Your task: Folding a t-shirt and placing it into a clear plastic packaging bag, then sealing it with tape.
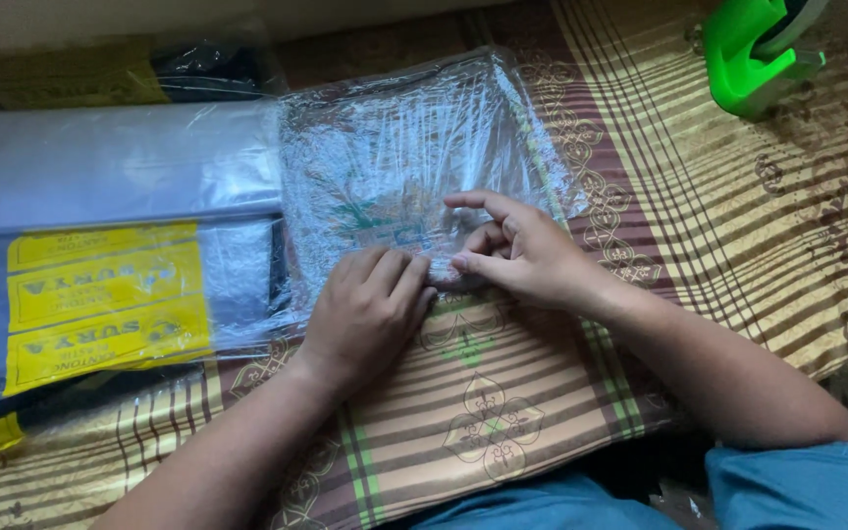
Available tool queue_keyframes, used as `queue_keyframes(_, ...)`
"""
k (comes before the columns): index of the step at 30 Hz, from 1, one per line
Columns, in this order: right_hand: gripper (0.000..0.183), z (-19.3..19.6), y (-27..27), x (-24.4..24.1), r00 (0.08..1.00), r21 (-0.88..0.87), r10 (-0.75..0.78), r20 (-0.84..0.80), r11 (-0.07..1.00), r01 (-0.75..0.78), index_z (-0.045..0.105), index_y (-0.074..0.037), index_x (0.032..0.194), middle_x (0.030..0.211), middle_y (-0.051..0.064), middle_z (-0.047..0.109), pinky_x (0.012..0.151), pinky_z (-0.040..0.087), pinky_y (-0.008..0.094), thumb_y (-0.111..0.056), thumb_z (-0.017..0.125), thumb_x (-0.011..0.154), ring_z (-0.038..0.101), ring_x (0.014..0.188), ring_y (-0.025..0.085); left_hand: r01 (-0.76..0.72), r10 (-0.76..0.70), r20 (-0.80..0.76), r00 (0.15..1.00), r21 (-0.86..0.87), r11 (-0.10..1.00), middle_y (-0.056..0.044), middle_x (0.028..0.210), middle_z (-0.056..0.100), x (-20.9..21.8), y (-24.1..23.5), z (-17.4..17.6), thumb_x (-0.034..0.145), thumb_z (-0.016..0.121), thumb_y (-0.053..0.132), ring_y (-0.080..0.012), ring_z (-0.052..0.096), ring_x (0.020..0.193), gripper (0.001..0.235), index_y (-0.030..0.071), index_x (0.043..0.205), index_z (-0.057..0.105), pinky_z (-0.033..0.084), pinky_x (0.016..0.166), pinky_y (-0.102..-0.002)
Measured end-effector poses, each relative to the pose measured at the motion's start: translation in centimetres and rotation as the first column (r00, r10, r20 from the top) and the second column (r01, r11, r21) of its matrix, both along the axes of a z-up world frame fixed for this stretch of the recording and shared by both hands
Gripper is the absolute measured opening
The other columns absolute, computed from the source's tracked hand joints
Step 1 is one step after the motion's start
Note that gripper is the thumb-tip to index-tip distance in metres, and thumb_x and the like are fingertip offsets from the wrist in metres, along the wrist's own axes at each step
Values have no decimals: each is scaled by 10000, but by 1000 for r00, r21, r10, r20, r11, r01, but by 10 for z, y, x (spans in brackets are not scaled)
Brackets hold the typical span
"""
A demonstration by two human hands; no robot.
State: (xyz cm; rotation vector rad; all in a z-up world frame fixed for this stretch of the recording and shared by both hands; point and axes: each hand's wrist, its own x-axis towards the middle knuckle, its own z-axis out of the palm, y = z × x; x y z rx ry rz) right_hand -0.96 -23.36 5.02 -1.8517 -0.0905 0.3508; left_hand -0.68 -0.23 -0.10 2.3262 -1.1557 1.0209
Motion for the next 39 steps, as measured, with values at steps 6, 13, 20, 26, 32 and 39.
queue_keyframes(6,633,0,3,-1,1000,-48,-10,6,999,10,525,-184,1476,781,83,746,406,455,163,-80,747,892,599,462,62,-23,23,-6,1000,56,998,-59,863,574,1,0,-5,957,606,311,-278,667,929,281,99,1128,675,522,725,-381)
queue_keyframes(13,635,2,7,-2,1000,-74,-8,20,997,9,528,-182,1468,761,91,741,376,413,169,-61,742,883,568,428,71,-16,15,13,1000,71,997,-59,846,527,2,-2,0,972,543,292,-294,642,891,347,122,1241,681,494,693,-391)
queue_keyframes(20,589,-1,8,-1,999,-114,-26,42,993,31,572,-164,1417,741,88,736,371,403,178,-81,757,865,552,416,78,-13,13,-1,1000,62,998,-54,819,493,2,-6,5,949,572,292,-289,624,832,273,141,1118,725,454,637,-395)
queue_keyframes(26,456,19,16,-6,997,-95,-73,-2,993,73,621,-101,1300,705,85,728,416,388,187,-116,756,865,552,461,81,2,2,-56,998,68,998,-58,804,472,3,-8,7,886,617,272,-302,594,782,237,160,1050,747,422,598,-409)
queue_keyframes(32,361,4,14,-5,993,-229,-109,39,967,115,646,-163,1166,667,38,730,400,397,201,-163,784,833,588,419,93,-56,58,-11,998,80,995,-50,782,457,1,-13,9,890,618,237,-280,580,749,185,164,996,751,406,579,-384)
queue_keyframes(39,313,2,15,-5,993,-282,-105,51,953,115,650,-160,1084,653,31,722,440,413,209,-174,775,798,603,445,104,-55,55,0,998,106,993,-54,773,465,0,-14,11,898,602,234,-275,557,727,182,163,959,757,402,572,-379)
